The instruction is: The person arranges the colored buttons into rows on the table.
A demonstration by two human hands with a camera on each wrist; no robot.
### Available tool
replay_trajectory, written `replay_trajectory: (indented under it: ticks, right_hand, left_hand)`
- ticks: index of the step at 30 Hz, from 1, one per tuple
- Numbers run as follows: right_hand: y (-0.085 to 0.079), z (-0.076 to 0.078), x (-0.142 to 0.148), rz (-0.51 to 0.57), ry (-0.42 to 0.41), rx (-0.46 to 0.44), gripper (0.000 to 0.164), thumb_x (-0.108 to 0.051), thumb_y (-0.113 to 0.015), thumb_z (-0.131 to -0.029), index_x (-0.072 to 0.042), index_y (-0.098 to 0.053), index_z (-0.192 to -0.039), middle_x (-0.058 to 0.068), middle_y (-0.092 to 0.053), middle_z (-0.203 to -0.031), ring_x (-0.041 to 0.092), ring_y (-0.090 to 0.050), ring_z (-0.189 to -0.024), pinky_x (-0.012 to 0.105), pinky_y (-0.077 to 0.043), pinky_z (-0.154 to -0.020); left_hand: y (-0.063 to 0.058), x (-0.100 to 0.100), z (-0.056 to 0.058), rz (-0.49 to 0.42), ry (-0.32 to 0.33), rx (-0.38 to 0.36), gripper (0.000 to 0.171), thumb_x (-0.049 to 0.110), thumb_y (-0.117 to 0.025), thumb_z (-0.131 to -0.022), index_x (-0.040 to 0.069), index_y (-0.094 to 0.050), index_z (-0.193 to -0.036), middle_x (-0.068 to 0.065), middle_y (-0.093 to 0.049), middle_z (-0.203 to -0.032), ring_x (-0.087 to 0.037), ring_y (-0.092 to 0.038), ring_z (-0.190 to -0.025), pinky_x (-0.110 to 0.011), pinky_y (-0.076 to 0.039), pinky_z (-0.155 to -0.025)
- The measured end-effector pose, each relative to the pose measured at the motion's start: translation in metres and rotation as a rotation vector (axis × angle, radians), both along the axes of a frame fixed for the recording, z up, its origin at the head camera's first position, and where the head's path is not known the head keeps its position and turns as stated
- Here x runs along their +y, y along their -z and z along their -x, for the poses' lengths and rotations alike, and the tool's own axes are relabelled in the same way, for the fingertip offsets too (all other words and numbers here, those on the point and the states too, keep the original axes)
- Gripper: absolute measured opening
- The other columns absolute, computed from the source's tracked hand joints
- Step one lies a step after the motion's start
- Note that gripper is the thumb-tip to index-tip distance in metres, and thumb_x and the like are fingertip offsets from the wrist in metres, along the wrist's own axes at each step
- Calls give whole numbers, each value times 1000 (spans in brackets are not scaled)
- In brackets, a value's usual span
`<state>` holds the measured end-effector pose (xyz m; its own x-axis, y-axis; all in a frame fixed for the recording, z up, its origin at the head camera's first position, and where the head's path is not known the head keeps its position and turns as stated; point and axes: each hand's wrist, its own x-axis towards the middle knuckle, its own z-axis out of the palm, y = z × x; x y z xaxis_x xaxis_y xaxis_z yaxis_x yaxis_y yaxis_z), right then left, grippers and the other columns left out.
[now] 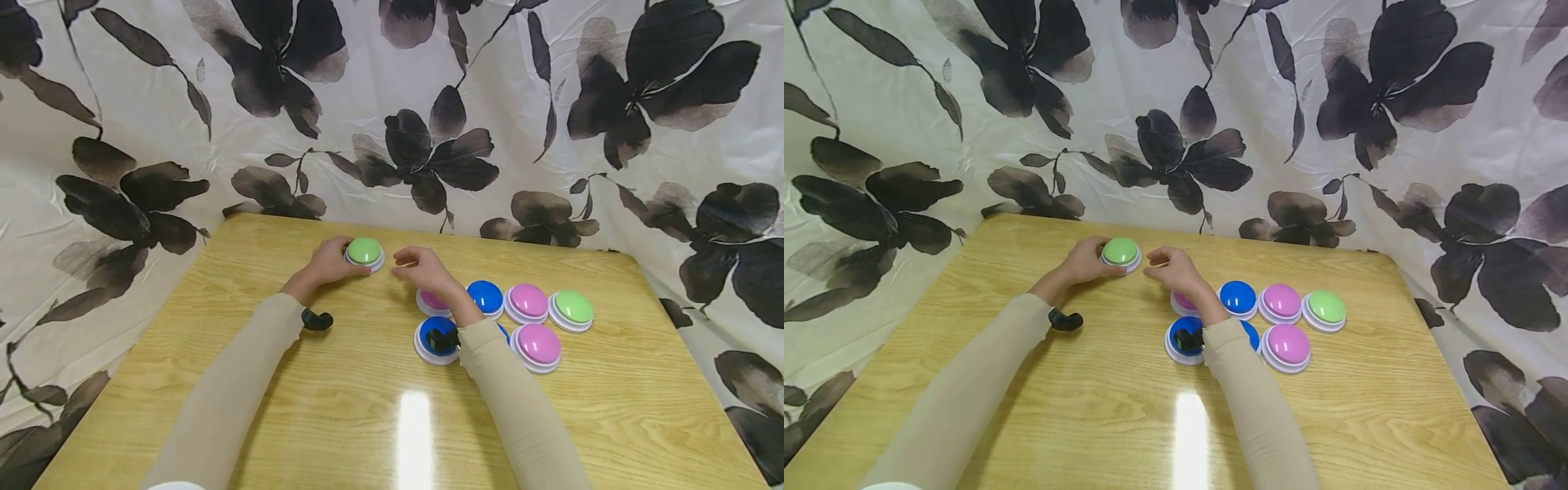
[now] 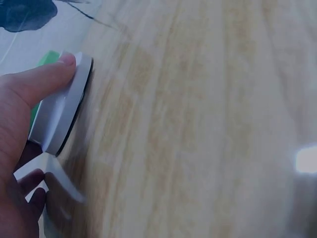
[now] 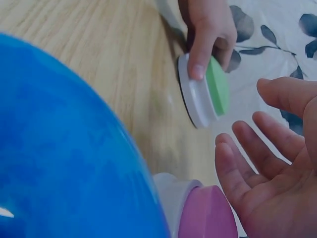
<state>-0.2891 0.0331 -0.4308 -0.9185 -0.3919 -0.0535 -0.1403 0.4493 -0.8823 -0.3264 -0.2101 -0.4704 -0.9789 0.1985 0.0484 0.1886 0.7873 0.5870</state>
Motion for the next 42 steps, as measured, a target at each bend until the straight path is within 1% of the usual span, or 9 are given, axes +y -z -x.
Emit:
replay_trajectory:
  ticks: [7, 14, 18, 23, 25, 29, 33, 38, 42]
  right_hand:
    - [5, 3, -8, 3, -1, 0, 38, -10, -67, -92, 6, -59, -125, 20, -62, -121, 31, -59, -109, 37, -49, -92]
    - [10, 2, -16, 47, -12, -34, 41, -7, -69, -89, 8, -57, -125, 22, -59, -125, 31, -57, -114, 36, -47, -95]
    - [14, -1, -20, 15, -12, -27, 43, -8, -71, -87, 5, -57, -126, 19, -59, -124, 30, -57, -113, 36, -48, -94]
    - [17, -8, -27, 13, -9, -44, 46, -10, -75, -85, 2, -58, -126, 16, -60, -123, 29, -57, -112, 36, -48, -93]
    - [20, -9, -30, 10, -9, -51, 48, -10, -76, -83, 1, -58, -125, 15, -60, -122, 28, -56, -112, 36, -47, -93]
    - [26, -10, -35, -16, -16, -28, 50, -11, -79, -80, -1, -59, -125, 13, -61, -119, 26, -57, -110, 33, -47, -94]
    - [31, -10, -39, 3, -18, -11, 54, -10, -81, -77, 0, -58, -125, 13, -61, -118, 26, -57, -109, 34, -46, -95]
    - [39, -13, -45, 47, 20, 1, 61, -12, -84, -75, 0, -56, -128, 12, -60, -120, 27, -57, -110, 34, -47, -95]
    - [44, -16, -51, 76, 60, 23, 67, -13, -86, -73, 0, -55, -130, 13, -60, -121, 26, -56, -111, 33, -46, -95]
  left_hand:
    - [2, -7, -10, -25, 43, -39, 85, 46, -84, -72, 2, -51, -136, -15, -56, -131, -33, -48, -123, -51, -34, -104]
    - [1, -12, -24, -78, 91, -38, 84, 39, -87, -70, -1, -51, -135, -16, -56, -131, -31, -49, -123, -47, -35, -106]
    - [0, -15, -31, -108, 126, -45, 84, 37, -88, -70, -2, -51, -134, -17, -56, -130, -31, -50, -122, -47, -35, -106]
    - [4, -21, -35, -121, 154, -36, 84, 38, -89, -69, 0, -52, -135, -14, -56, -131, -29, -49, -123, -47, -33, -107]
    - [6, -24, -36, -108, 158, -33, 86, 42, -88, -68, 1, -51, -135, -13, -55, -133, -28, -48, -125, -47, -32, -108]
    - [7, -26, -40, -105, 172, -40, 88, 44, -87, -69, 1, -51, -137, -14, -54, -135, -29, -46, -128, -47, -30, -109]
    - [5, -27, -44, -112, 179, -41, 87, 42, -88, -68, 2, -51, -136, -13, -54, -134, -28, -47, -127, -46, -31, -109]
    - [7, -28, -47, -113, 217, -8, 81, 37, -87, -71, 2, -52, -136, -12, -56, -133, -26, -48, -125, -44, -33, -107]
    - [9, -31, -49, -105, 228, 3, 80, 33, -86, -74, 1, -50, -138, -14, -52, -137, -29, -45, -129, -46, -31, -109]
